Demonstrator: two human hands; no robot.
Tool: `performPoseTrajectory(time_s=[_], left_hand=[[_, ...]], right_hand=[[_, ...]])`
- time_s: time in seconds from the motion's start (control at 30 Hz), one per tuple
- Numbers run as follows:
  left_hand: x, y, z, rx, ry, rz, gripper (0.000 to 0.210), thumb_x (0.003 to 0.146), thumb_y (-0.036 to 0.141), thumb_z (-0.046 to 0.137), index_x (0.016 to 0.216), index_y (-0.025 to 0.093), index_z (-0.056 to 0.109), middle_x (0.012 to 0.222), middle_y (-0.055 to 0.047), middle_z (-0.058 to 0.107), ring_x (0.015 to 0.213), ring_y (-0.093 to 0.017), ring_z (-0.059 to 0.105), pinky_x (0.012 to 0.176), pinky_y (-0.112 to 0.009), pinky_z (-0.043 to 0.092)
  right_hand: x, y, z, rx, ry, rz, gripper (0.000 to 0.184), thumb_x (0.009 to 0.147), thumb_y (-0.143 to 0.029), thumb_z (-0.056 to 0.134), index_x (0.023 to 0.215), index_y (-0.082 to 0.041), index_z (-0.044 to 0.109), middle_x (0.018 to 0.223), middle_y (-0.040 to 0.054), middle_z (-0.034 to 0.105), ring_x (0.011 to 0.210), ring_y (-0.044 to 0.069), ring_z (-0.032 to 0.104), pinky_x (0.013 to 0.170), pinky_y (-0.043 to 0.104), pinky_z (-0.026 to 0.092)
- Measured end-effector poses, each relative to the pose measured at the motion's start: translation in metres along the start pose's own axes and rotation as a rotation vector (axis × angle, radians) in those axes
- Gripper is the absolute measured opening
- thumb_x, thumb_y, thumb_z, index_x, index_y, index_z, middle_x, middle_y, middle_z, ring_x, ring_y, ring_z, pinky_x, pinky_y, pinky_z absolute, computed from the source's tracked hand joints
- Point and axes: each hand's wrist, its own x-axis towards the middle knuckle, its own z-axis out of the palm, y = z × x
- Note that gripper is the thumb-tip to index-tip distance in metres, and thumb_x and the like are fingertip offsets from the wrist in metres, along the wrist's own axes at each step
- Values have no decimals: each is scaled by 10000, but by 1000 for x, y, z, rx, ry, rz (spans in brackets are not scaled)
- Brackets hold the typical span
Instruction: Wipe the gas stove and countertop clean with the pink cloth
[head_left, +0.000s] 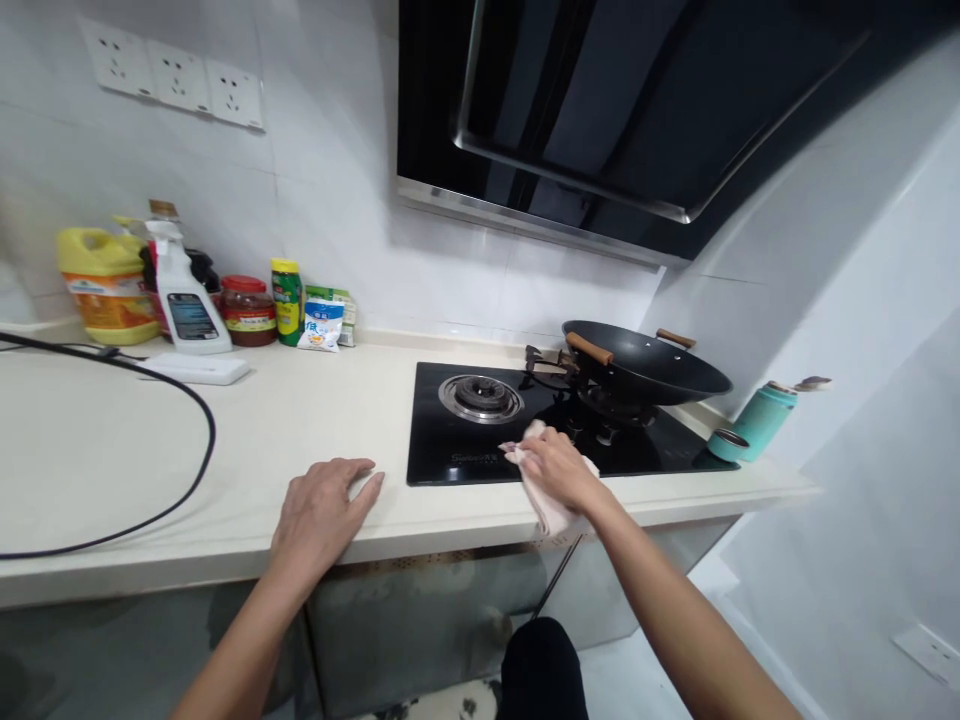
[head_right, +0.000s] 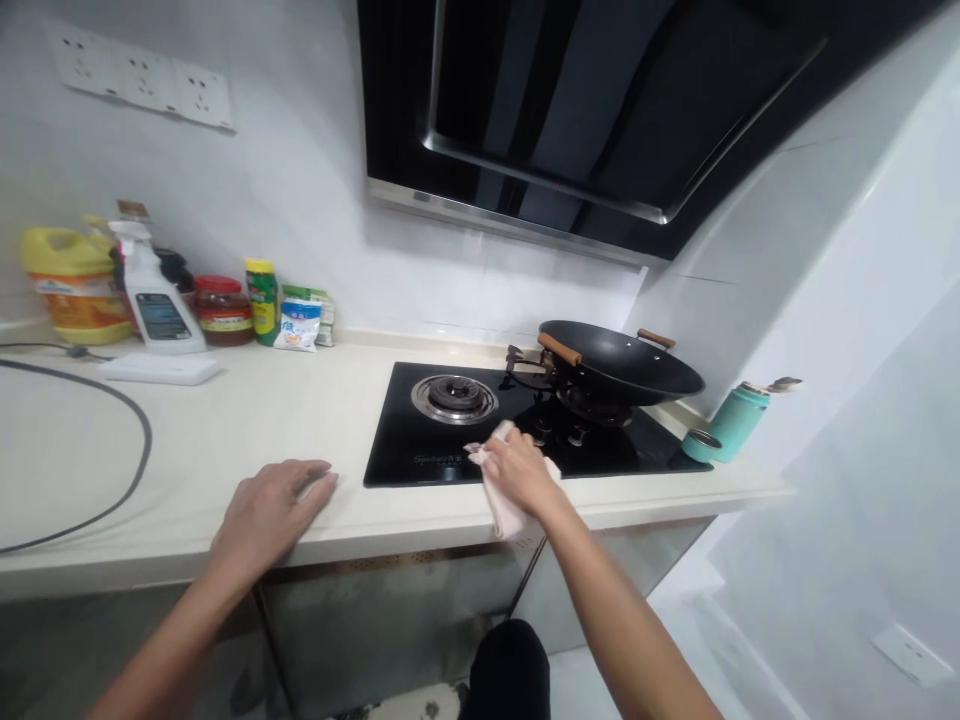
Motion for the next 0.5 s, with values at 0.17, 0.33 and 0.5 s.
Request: performPoseTrajectory(time_s=[0.17, 0.33, 0.5], left_hand=[[2, -5, 0, 14, -16, 21, 450, 937, 521, 424, 1049, 222, 741, 1100, -74, 766, 1095, -299, 648, 937, -414, 446], [2, -7, 1, 1, -15, -2, 443, 936, 533, 438, 1051, 231, 741, 1096, -69, 767, 1081, -300, 654, 934, -426, 453], [1, -8, 5, -16, 31, 2, 416, 939, 507, 440, 1031, 223, 730, 1080, -78, 760, 1069, -288, 650, 942, -421, 455]], right_hand=[[59, -35, 7, 31, 24, -158, 345, 1030, -390, 439, 1323, -314, 604, 1227, 62, 543, 1105, 219, 506, 974, 326, 375], [105, 4, 7, -42, 14, 16, 392, 1051, -377, 353, 1391, -275, 519, 1320, 106, 552, 1194, 259, 511, 1002, 414, 386], [128, 52, -4, -110, -95, 152, 470, 1037, -524, 323, 1424, -341, 517, 1356, 111, 593, 1257, 331, 527, 1056, 595, 326]])
